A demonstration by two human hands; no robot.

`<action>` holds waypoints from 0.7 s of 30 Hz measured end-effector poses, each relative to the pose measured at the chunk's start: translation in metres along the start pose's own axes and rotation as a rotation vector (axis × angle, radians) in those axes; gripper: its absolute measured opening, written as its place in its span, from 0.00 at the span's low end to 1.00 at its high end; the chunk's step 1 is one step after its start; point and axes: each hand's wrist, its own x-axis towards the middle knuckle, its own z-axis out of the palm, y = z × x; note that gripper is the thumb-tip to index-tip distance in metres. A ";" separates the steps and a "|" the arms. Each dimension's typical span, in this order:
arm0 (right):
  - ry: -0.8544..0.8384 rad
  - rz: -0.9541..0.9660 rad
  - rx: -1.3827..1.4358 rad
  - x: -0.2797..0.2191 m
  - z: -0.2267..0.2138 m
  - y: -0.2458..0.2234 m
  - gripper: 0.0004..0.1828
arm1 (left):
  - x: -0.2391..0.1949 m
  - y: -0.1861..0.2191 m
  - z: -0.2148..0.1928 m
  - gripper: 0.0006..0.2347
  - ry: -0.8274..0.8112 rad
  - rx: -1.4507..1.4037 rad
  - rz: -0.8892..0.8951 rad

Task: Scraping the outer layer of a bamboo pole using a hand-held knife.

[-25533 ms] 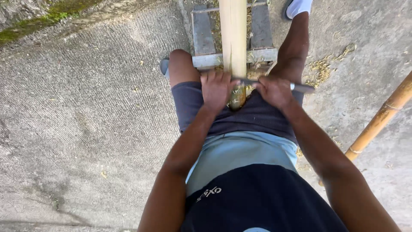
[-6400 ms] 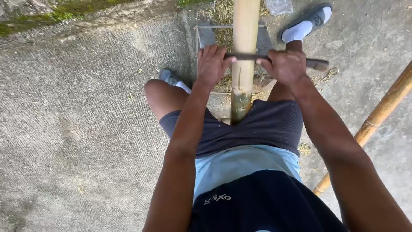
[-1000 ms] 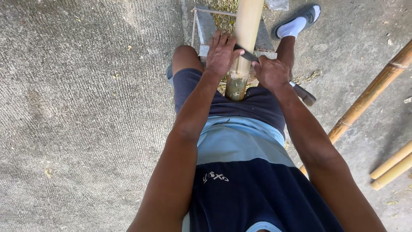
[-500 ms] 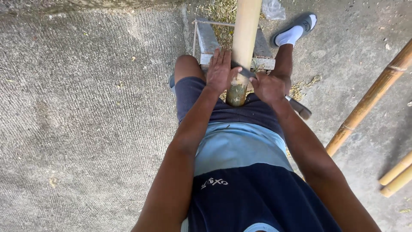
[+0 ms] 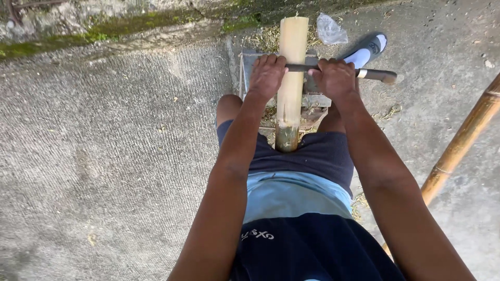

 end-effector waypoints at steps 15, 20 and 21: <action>0.107 -0.091 0.020 -0.023 0.028 -0.003 0.21 | -0.026 0.008 -0.008 0.12 0.092 -0.039 0.026; 0.034 -0.099 -0.005 -0.063 0.038 -0.008 0.23 | -0.070 0.023 -0.002 0.12 0.008 -0.057 -0.011; 0.015 -0.117 -0.015 -0.071 0.042 -0.008 0.23 | -0.080 0.024 0.003 0.13 -0.004 -0.062 -0.024</action>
